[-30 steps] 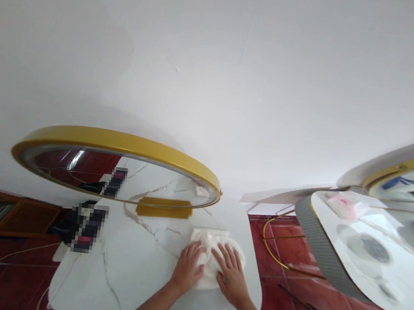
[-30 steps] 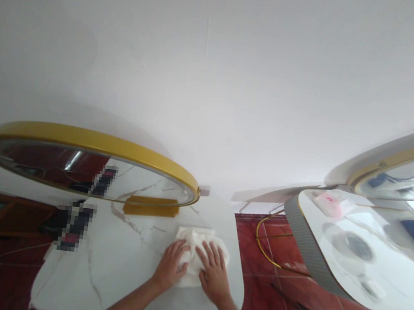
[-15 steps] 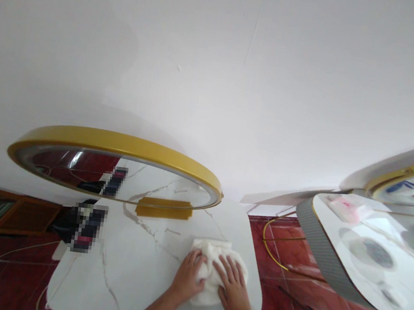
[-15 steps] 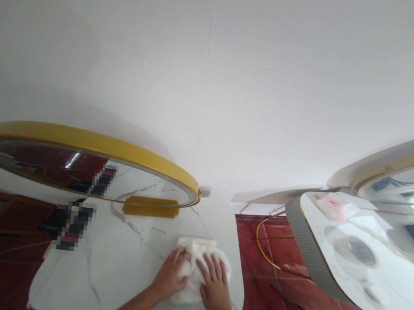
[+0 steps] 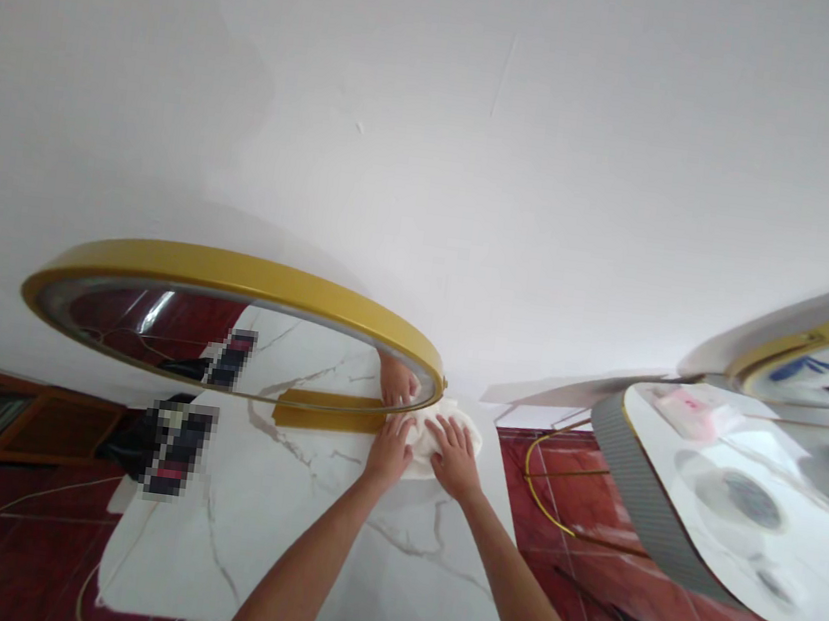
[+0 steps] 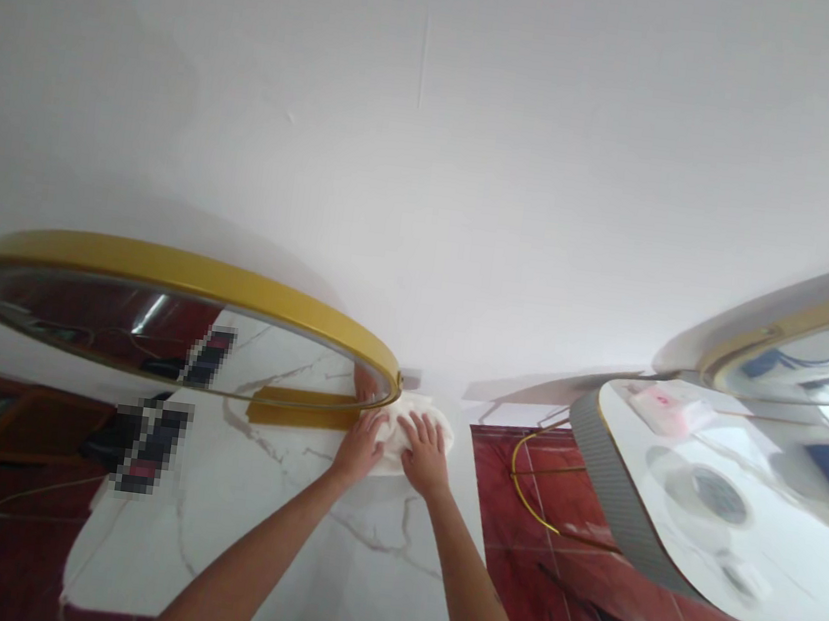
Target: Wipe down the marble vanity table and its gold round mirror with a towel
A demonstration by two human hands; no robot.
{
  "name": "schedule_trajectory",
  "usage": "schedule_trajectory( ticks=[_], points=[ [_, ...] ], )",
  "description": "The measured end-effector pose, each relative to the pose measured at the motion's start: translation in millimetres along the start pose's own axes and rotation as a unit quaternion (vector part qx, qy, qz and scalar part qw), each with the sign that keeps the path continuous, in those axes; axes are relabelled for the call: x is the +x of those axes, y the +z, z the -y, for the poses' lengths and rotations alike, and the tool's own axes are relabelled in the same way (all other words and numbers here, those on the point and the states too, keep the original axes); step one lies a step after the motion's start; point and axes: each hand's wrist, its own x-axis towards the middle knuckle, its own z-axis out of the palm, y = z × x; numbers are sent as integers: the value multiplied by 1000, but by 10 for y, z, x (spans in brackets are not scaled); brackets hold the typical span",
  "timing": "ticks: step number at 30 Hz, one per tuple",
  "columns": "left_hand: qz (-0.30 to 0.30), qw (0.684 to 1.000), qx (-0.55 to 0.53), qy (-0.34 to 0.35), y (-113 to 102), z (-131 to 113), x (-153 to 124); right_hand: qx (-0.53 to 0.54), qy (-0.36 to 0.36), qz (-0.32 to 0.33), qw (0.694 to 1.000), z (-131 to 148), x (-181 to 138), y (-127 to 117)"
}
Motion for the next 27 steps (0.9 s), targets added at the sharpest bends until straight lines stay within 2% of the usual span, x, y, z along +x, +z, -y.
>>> schedule_trajectory(
  ticks=[4,11,13,15,17,20,27],
  points=[
    [6,1000,2,0,30,-83,-441,6,-5,-6,1000,122,-454,6],
    [65,997,-15,25,247,-163,-1668,23,-34,14,999,237,-1699,239],
    [83,996,-28,33,303,-162,-1898,21,-44,20,999,243,-1972,319],
    [96,994,-38,35,345,-158,-2011,19,-52,21,998,239,-2127,379],
    [108,993,-41,31,371,-153,-2004,17,-52,21,998,227,-2146,404],
    [112,993,-33,20,362,-146,-1793,15,-35,19,999,200,-1934,366],
    [21,1000,-10,16,173,-87,-737,8,-22,-19,1000,79,-785,116]
  ],
)
